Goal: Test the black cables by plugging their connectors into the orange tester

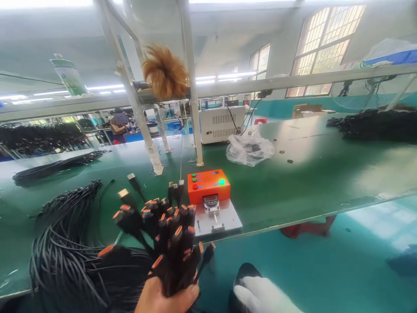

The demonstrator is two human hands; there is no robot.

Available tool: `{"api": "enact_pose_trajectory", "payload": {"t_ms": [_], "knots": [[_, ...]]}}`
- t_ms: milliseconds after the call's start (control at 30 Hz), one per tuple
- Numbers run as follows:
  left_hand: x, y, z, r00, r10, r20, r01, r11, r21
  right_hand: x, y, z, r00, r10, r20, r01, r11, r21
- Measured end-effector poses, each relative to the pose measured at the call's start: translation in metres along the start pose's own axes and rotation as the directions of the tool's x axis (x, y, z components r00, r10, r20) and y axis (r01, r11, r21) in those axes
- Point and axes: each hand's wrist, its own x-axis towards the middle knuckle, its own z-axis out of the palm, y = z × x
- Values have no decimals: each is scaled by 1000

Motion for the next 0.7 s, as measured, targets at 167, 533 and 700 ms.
{"api": "enact_pose_trajectory", "payload": {"t_ms": [167,533,700], "knots": [[-1,5,10,996,40,74,-52,985,166,-16,-56,-23,916,-309,-257,293,951,-97],[-8,7,18,989,127,-70,-131,990,-56,-1,-77,30,998,-66,-17,48,510,859],[-8,11,23,995,81,-66,-85,995,-59,24,-61,28,996,-87,24,39,652,757]]}}
